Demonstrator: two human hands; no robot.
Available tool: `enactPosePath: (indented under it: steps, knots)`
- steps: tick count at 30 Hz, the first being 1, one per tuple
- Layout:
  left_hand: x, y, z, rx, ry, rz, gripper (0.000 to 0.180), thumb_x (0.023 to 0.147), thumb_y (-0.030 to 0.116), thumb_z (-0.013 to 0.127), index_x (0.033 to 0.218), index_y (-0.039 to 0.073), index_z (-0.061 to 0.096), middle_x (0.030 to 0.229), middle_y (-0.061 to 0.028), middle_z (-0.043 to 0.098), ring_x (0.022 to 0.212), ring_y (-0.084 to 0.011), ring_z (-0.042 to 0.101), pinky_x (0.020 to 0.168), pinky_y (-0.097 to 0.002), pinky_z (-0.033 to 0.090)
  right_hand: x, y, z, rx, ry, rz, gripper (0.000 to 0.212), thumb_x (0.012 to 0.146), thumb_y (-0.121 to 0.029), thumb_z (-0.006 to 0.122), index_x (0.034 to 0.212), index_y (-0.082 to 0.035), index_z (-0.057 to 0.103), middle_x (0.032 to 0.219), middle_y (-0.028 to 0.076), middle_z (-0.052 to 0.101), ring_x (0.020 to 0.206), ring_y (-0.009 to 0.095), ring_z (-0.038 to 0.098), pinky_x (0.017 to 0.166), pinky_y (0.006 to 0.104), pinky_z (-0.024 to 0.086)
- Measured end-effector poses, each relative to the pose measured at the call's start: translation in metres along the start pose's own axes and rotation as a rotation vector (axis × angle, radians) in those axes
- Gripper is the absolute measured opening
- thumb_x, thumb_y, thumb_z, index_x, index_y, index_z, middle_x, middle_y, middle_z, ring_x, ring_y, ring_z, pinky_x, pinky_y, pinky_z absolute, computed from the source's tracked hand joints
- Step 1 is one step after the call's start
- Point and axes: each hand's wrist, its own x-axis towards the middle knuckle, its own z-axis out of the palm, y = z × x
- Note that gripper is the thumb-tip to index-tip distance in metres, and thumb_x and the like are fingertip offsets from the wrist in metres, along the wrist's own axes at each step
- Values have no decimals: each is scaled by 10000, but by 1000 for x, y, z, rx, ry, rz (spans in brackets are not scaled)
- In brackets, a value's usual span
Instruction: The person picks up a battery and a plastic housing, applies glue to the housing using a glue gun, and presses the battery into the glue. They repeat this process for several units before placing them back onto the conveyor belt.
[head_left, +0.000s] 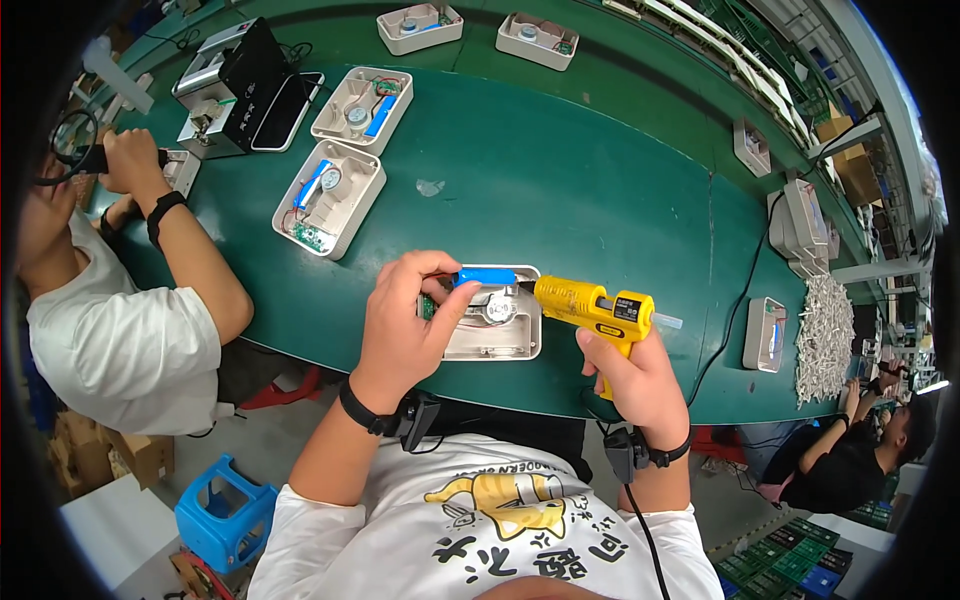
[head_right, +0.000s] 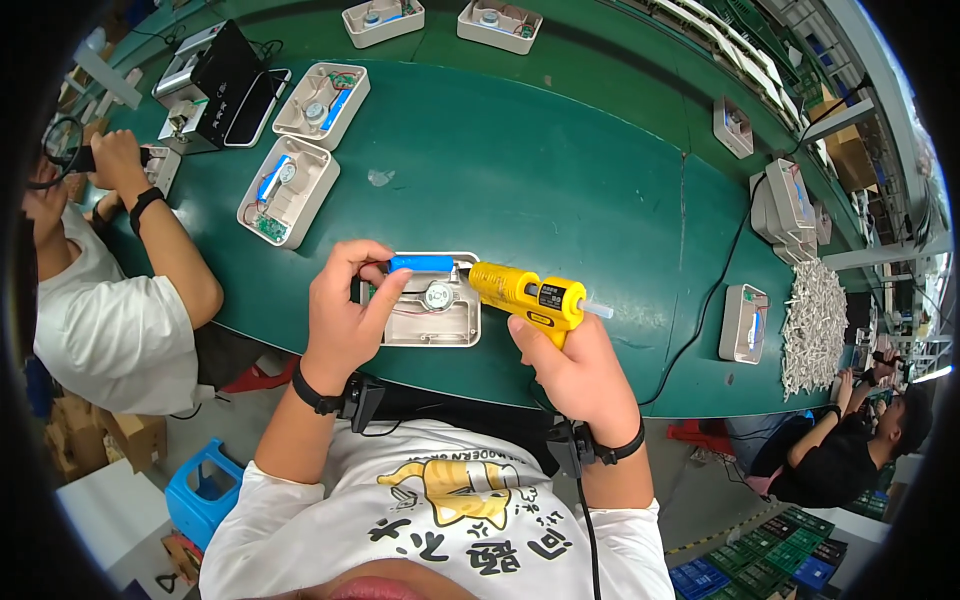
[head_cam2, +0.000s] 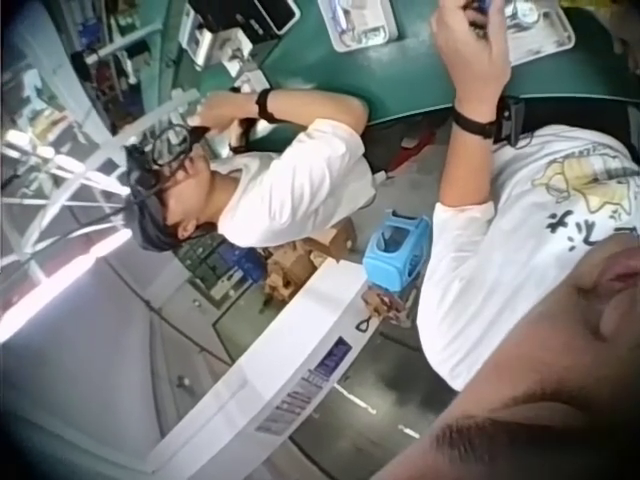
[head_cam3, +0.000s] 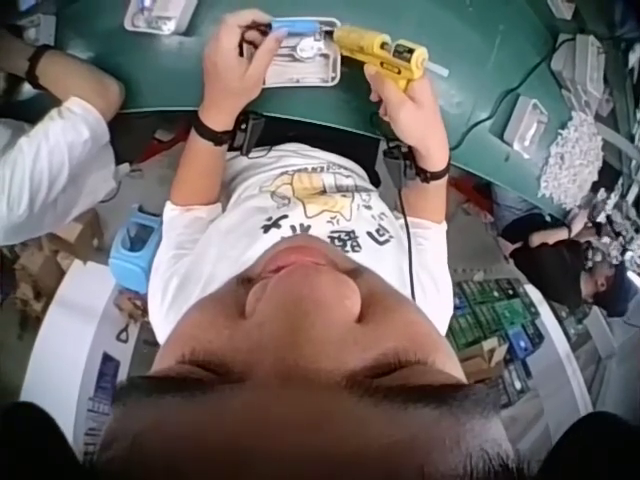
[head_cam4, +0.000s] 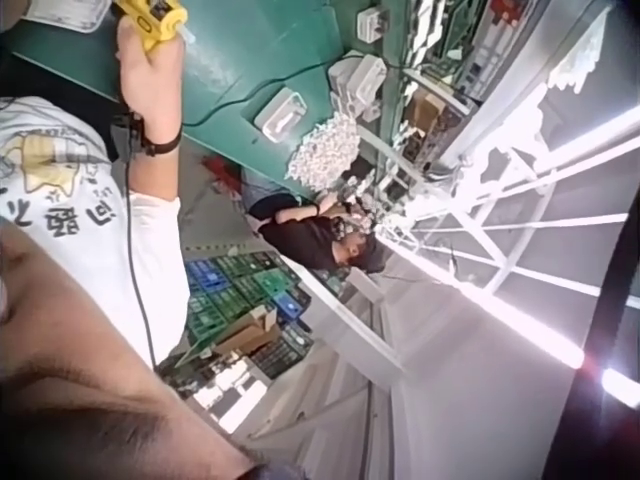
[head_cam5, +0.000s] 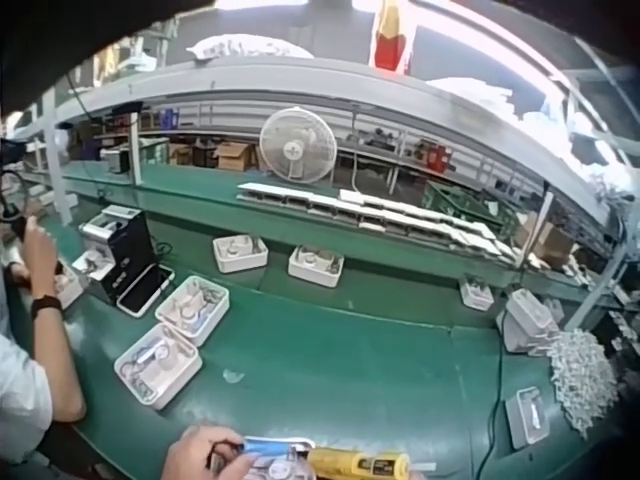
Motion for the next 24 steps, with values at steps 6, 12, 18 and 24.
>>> enactPosePath:
  steps: [6, 12, 18, 24]
  knots:
    - [7, 9, -6, 112, -54, 77, 240, 894, 31, 834, 1074, 11, 677, 958, -93, 709, 738, -178, 658, 764, -320, 510, -3, -2, -5, 73, -24, 93, 309, 1031, -221, 710, 1237, 0, 650, 840, 24, 666, 651, 86, 608, 538, 249, 494]
    - [10, 15, -7, 173, -11, 81, 203, 872, 33, 844, 1022, 25, 707, 988, -105, 725, 822, -207, 665, 795, -340, 510, 4, 4, -15, 111, -79, -3, 334, 1037, -220, 699, 1269, 15, 648, 911, 64, 728, 655, 96, 620, 528, 252, 502]
    - [15, 7, -4, 58, 20, -47, 206, 895, 45, 821, 1087, 42, 747, 1012, -101, 741, 946, -221, 626, 805, -331, 501, 15, 2, -9, 127, -62, -8, 332, 1046, -229, 690, 1255, 26, 658, 948, 86, 751, 653, 100, 633, 521, 254, 506]
    - [25, 10, -13, 57, -174, -157, 177, 939, 118, 772, 1104, 57, 759, 993, -80, 732, 907, -285, 594, 812, -394, 502, 19, 2, -10, 30, -71, 56, 318, 1047, -230, 688, 1231, 29, 672, 929, 75, 743, 632, 93, 625, 519, 252, 507]
